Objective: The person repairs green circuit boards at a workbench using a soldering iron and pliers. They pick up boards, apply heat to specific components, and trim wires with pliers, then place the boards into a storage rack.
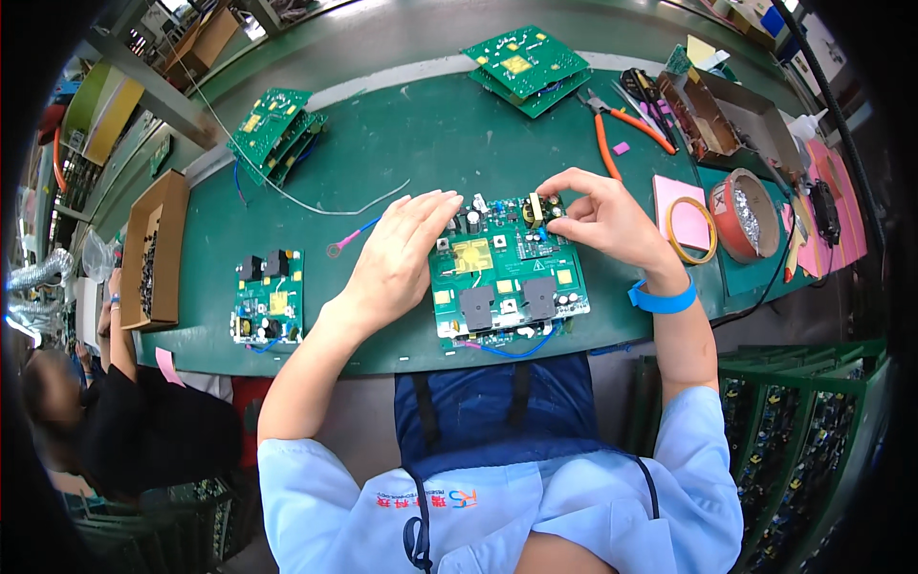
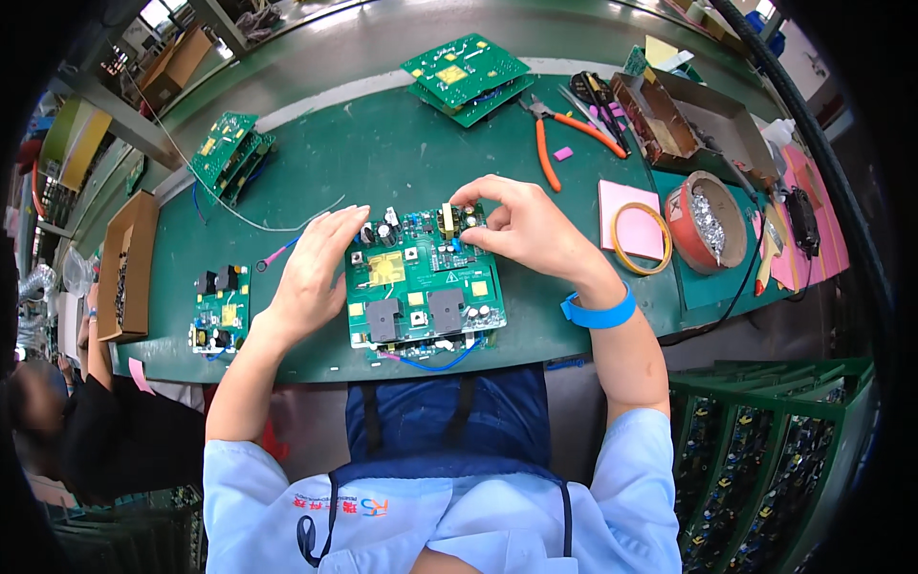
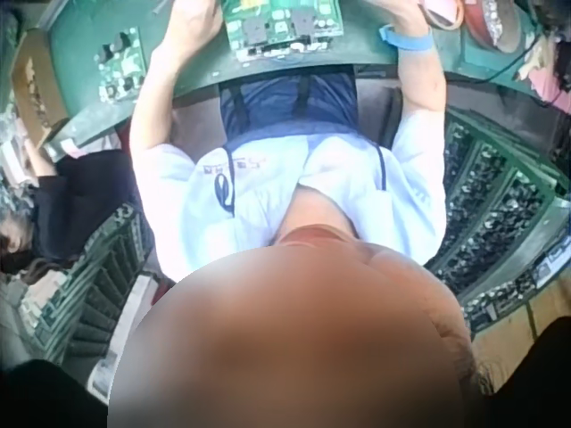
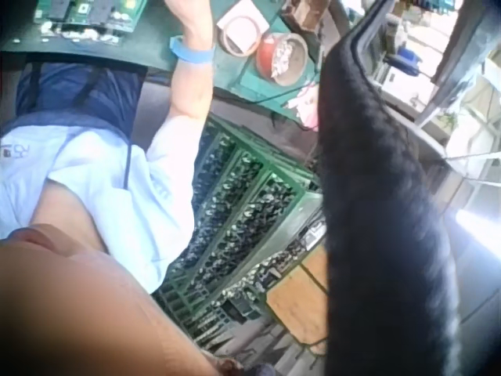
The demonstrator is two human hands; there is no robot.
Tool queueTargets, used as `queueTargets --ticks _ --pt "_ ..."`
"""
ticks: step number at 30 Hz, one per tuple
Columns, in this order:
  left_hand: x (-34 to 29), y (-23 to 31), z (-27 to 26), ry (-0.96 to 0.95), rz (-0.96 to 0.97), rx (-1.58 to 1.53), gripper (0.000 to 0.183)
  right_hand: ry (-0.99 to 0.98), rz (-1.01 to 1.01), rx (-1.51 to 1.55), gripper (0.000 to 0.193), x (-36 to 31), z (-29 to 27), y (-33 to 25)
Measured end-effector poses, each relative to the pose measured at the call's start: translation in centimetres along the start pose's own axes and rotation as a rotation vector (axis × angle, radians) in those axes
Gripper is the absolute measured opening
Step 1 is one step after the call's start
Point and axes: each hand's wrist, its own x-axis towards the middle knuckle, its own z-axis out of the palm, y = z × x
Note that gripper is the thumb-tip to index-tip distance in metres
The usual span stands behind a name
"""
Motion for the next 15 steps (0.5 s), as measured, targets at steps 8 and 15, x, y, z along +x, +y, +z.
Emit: queueTargets --ticks 8,15 --pt "-1.3 0.3 0.6 -0.141 0.031 0.040 0.050 -0.172 -0.031 -0.169 0.027 0.0 0.5 -0.7" --pt "-0.6 0.9 -2.9 -0.237 -0.171 -0.113 0.045 0.019 -0.084 -0.288 0.025 -0.2 0.0 0.0"
